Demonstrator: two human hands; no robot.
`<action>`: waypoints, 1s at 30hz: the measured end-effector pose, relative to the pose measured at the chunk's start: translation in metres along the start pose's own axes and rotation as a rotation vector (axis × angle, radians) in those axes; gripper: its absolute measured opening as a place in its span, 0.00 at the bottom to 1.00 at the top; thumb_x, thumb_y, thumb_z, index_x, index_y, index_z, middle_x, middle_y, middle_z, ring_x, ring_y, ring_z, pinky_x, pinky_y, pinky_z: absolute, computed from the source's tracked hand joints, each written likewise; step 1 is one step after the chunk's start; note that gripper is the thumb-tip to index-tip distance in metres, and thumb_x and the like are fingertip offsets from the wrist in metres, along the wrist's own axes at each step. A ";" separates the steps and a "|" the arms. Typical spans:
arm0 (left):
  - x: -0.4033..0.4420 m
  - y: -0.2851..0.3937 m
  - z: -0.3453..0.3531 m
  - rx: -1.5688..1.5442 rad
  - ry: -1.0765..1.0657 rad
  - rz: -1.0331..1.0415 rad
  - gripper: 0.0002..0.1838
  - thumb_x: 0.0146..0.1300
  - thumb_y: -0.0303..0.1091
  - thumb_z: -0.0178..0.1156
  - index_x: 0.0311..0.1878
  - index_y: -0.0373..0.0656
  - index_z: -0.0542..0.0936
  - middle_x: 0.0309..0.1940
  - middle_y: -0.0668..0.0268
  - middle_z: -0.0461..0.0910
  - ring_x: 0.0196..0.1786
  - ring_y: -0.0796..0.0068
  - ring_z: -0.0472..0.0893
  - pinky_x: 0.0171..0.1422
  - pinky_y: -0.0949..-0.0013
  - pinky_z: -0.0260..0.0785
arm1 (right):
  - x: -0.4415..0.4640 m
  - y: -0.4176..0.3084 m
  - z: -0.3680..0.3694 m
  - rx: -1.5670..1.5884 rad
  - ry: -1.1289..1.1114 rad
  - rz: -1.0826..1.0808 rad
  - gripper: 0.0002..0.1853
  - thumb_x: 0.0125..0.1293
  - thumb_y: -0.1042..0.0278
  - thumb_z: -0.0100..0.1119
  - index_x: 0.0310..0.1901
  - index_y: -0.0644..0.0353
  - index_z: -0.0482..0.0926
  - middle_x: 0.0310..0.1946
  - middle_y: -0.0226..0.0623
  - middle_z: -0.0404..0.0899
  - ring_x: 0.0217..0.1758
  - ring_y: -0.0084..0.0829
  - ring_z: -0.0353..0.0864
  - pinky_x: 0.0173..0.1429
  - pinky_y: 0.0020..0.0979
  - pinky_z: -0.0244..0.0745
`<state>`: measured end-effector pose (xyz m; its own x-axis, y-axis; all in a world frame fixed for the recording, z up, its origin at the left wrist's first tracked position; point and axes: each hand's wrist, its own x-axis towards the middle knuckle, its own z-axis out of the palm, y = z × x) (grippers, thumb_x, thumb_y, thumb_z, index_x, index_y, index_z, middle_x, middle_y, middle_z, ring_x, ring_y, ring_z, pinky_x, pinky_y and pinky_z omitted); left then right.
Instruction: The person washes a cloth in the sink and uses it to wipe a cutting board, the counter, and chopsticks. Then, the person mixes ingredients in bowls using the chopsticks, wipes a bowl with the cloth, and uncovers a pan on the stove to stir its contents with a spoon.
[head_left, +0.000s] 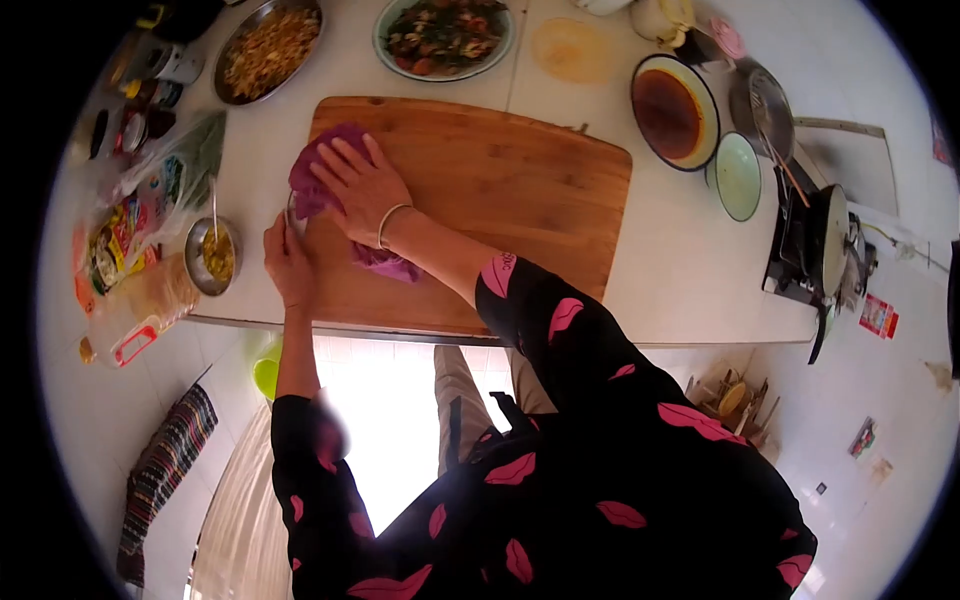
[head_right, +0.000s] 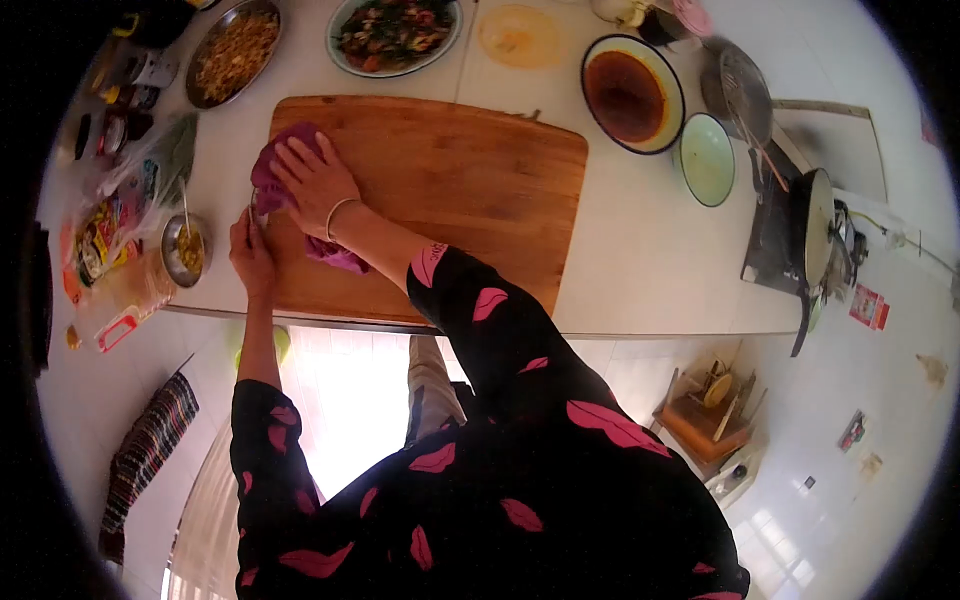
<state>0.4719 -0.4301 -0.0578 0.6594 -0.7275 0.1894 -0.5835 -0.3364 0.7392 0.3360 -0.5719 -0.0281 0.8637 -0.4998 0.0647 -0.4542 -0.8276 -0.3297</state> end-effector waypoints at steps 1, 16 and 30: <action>0.000 0.000 0.000 0.030 -0.001 0.010 0.14 0.65 0.24 0.49 0.52 0.36 0.75 0.37 0.60 0.75 0.39 0.67 0.75 0.43 0.71 0.67 | -0.004 0.012 -0.001 -0.021 0.027 0.066 0.30 0.67 0.49 0.37 0.68 0.54 0.54 0.71 0.38 0.46 0.75 0.35 0.41 0.74 0.45 0.31; -0.002 -0.005 0.004 0.027 0.032 0.045 0.13 0.65 0.25 0.49 0.51 0.36 0.75 0.35 0.59 0.74 0.37 0.63 0.74 0.42 0.67 0.67 | -0.237 0.148 -0.068 -0.209 0.135 0.697 0.32 0.67 0.57 0.42 0.68 0.64 0.50 0.71 0.46 0.43 0.74 0.44 0.40 0.74 0.44 0.35; 0.000 -0.002 0.001 -0.036 0.056 -0.017 0.13 0.63 0.25 0.49 0.50 0.36 0.76 0.37 0.56 0.75 0.41 0.58 0.74 0.47 0.64 0.68 | 0.055 0.028 0.008 -0.226 -0.015 0.008 0.32 0.68 0.46 0.32 0.69 0.55 0.53 0.73 0.34 0.42 0.76 0.33 0.34 0.75 0.44 0.27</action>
<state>0.4725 -0.4304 -0.0598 0.6955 -0.6866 0.2116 -0.5548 -0.3261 0.7654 0.3729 -0.6207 -0.0415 0.8623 -0.5040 0.0488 -0.4969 -0.8608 -0.1103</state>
